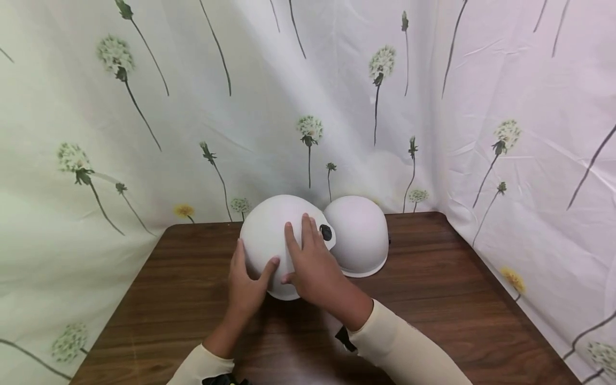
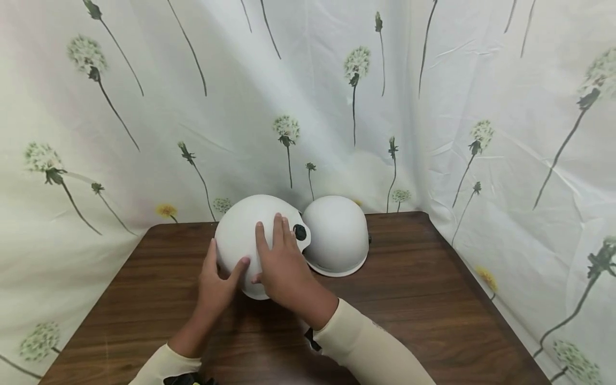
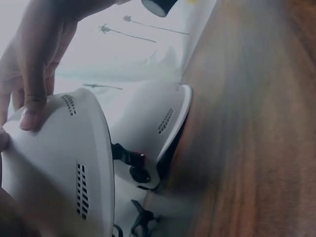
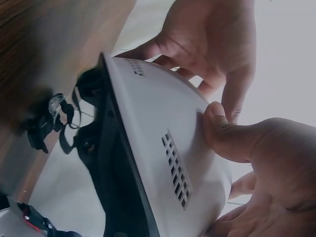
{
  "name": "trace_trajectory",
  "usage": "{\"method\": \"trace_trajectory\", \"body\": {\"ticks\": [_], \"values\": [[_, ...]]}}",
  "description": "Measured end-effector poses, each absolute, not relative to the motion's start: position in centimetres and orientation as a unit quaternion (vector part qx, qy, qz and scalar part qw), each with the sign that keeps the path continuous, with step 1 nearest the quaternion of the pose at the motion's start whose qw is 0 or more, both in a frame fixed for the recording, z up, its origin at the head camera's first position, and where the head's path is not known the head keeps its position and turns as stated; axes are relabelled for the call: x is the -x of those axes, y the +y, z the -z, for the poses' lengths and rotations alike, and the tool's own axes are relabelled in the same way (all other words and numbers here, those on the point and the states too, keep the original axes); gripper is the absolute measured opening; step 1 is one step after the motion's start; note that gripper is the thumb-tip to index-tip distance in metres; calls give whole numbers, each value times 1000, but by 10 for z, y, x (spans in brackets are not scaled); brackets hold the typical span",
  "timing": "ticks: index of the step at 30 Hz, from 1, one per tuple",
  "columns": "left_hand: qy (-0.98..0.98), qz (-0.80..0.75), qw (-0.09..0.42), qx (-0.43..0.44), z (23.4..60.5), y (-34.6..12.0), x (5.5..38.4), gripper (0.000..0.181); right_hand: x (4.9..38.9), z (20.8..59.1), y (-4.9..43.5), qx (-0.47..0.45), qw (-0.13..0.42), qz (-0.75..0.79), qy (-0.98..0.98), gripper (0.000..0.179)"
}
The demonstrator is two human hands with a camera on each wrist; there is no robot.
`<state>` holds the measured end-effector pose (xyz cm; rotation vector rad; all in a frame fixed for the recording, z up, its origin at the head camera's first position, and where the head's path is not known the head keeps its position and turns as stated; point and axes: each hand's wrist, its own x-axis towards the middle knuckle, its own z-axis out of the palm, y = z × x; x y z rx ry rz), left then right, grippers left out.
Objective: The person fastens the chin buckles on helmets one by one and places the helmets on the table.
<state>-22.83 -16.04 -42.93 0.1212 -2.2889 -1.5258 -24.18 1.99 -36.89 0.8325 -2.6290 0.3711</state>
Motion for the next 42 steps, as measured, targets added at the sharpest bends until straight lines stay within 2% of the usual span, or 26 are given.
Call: {"method": "trace_trajectory", "body": {"ticks": [6, 13, 21, 28, 37, 42], "values": [[-788, 588, 179, -40, 435, -158, 221, 103, 232, 368, 20, -310, 198, -89, -926, 106], [-773, 609, 171, -38, 438, -156, 212, 99, 227, 368, 25, -316, 180, -111, -925, 101], [-753, 640, 150, -27, 444, -154, 210, 92, 226, 369, 34, -354, 235, -116, -898, 96], [-741, 655, 142, -33, 449, -154, 209, 92, 226, 373, 36, -365, 247, -119, -890, 94], [-805, 583, 110, -27, 442, -167, 214, 92, 232, 377, 40, -353, 277, -92, -889, 94], [-850, 509, 135, -10, 434, -175, 218, 95, 233, 379, 40, -346, 272, -103, -892, 95]]}}
